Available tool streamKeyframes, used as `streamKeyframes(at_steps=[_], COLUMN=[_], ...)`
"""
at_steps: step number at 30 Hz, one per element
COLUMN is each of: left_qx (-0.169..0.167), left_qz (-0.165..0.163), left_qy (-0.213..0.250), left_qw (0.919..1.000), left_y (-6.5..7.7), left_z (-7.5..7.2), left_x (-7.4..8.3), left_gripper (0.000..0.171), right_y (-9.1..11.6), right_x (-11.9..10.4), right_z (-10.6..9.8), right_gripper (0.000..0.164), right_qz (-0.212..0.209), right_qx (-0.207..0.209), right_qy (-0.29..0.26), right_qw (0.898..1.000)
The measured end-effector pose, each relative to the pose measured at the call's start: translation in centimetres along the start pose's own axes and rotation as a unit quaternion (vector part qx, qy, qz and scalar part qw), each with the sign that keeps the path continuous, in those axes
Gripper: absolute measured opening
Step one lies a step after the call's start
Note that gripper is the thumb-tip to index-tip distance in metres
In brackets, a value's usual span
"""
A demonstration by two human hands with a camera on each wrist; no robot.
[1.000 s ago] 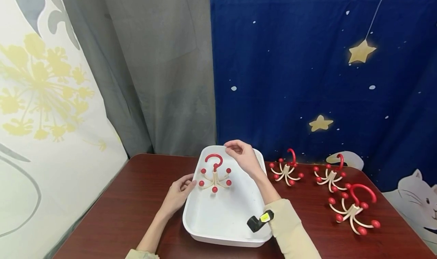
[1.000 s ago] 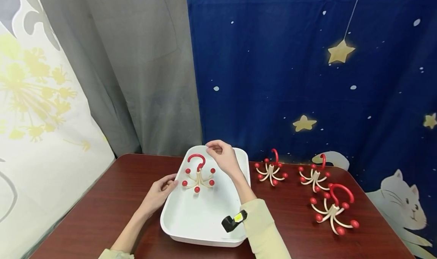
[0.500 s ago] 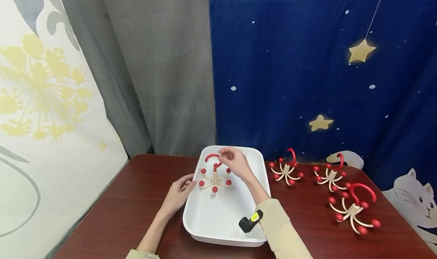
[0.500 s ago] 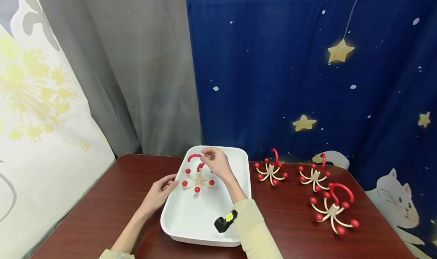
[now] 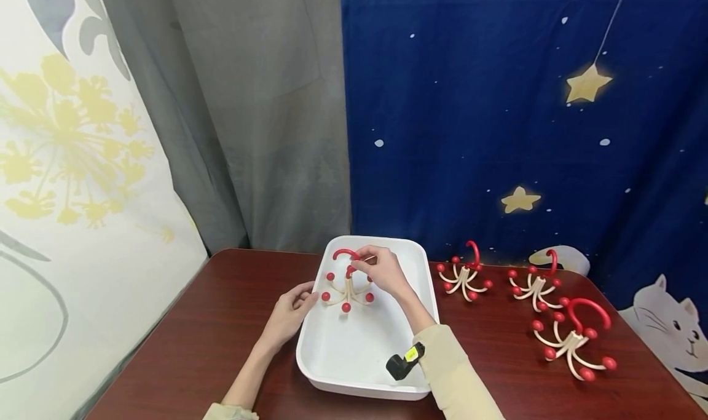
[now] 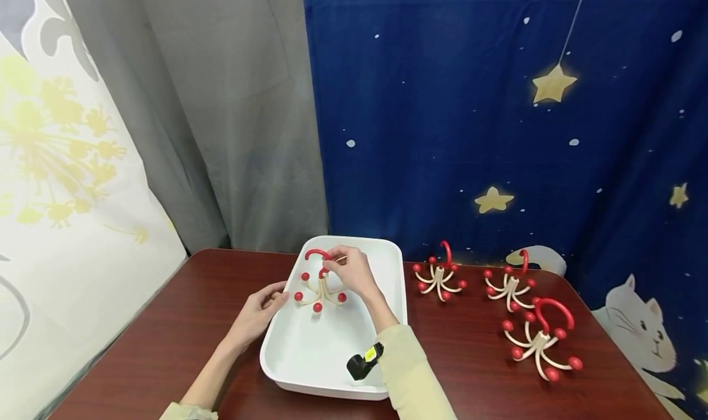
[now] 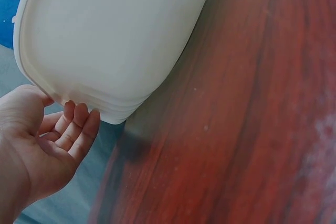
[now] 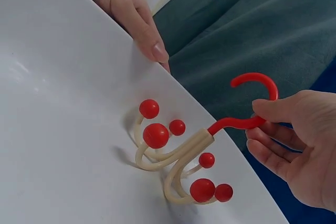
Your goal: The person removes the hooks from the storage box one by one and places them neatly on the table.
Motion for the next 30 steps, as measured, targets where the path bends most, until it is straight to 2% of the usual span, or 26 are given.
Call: streamKeyframes(at_steps=[6, 13, 22, 30], left_qx=[0.0, -0.002, -0.003, -0.004], left_qz=[0.002, 0.002, 0.004, 0.0], left_qy=[-0.002, 0.002, 0.001, 0.005], left_qw=[1.0, 1.0, 1.0, 1.0], left_y=[0.1, 0.0, -0.1, -0.1], left_z=[0.0, -0.1, 0.0, 0.0], left_x=[-0.1, -0.3, -0.3, -0.2], left_gripper=[0.035, 0.035, 0.035, 0.036], right_y=[0.2, 0.7, 1.7, 2.9], right_x=[-0.3, -1.4, -2.6, -3.8], right_z=[-0.3, -1.7, -4.3, -6.8], right_gripper=[0.011, 0.012, 0.015, 0.019], right_qz=[-0.006, -0.038, -0.064, -0.08], right_qx=[0.011, 0.043, 0.076, 0.101], right_qy=[0.005, -0.016, -0.074, -0.084], right_qw=[1.0, 0.998, 0.992, 0.988])
Point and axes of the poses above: each hand's wrist, its own y-axis away from the middle knuckle, its own z-axis out of the palm, x = y × z, the point moved 10 cm from there along -y, towards the middle knuckle, and after that the axes turned 7 degrees about y, right-handed, at the moved point
